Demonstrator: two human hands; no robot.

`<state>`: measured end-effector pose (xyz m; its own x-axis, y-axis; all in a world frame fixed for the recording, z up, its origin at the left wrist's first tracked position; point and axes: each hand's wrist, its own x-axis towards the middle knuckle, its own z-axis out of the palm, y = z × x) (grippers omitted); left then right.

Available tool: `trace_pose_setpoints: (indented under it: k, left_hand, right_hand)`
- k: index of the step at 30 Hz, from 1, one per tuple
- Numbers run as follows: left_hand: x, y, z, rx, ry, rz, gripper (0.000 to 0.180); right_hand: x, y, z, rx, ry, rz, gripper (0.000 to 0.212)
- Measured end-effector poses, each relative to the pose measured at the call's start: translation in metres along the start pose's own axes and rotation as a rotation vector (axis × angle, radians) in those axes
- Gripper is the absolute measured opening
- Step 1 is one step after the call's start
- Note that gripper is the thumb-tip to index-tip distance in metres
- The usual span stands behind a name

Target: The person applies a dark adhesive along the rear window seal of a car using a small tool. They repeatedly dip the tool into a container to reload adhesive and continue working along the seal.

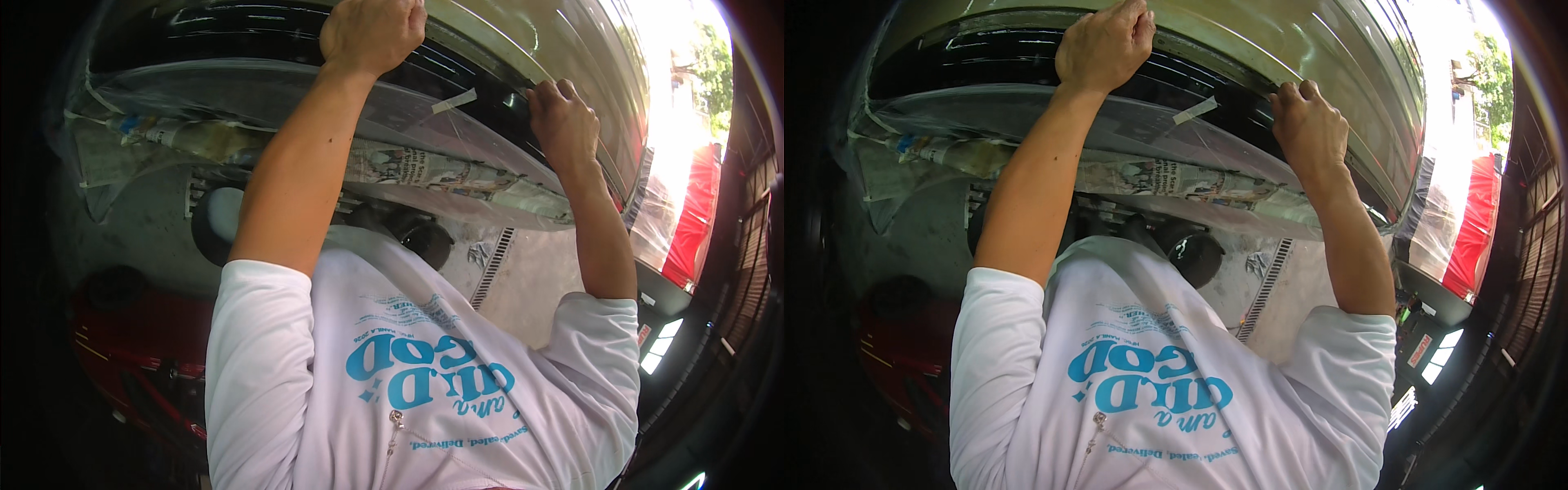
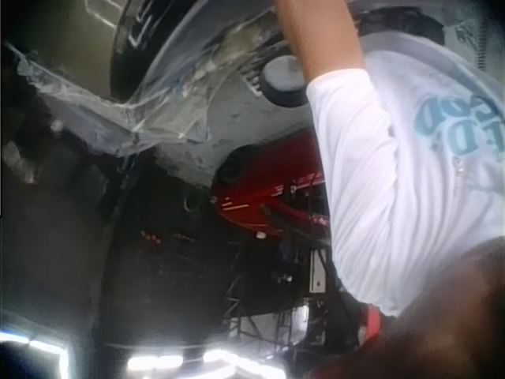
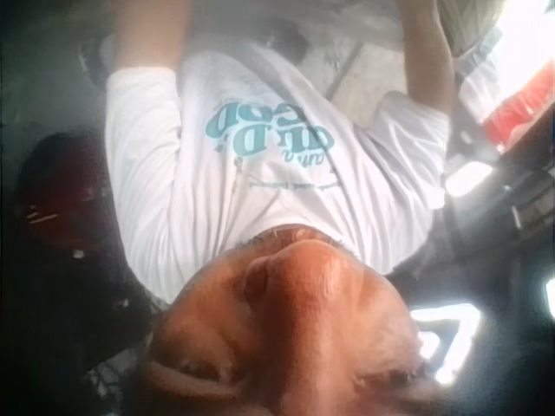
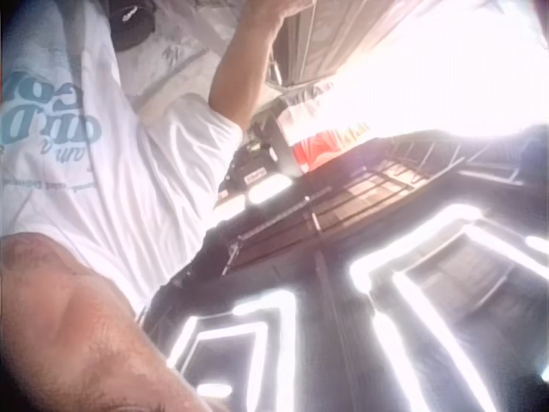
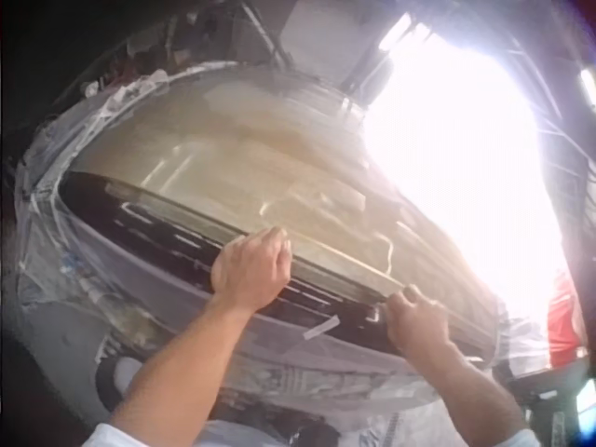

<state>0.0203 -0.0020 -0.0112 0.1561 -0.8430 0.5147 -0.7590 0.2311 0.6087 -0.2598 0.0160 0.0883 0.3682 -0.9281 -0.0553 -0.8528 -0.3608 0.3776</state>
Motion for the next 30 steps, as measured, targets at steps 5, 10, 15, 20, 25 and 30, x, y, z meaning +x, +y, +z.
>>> trace_pose_setpoints:
  k: [5,10,15,20,25,30]
  left_hand:
    - [-0.002,-0.004,0.009,-0.017,0.043,0.028,0.018]
    - [-0.001,-0.001,-0.003,-0.022,0.004,-0.018,0.019]
    - [0.0,0.0,-0.003,0.009,0.003,-0.01,0.02]
    - [0.0,-0.003,0.002,0.019,-0.023,-0.009,0.019]
    - [0.001,0.0,-0.002,0.02,-0.012,-0.008,0.019]
    - [0.001,-0.004,0.005,0.002,0.012,-0.002,0.02]
  right_hand:
    - [0.053,0.015,-0.026,-0.138,-0.108,-0.2,0.027]
    - [0.089,0.047,-0.042,0.364,-0.436,-0.093,0.022]
    - [0.031,0.045,-0.012,0.266,-0.078,-0.112,0.025]
    - [0.02,0.035,-0.007,0.233,-0.005,-0.076,0.025]
    - [0.011,0.023,-0.003,0.13,0.014,-0.066,0.025]
    - [0.002,-0.005,-0.002,-0.003,-0.015,0.001,0.024]
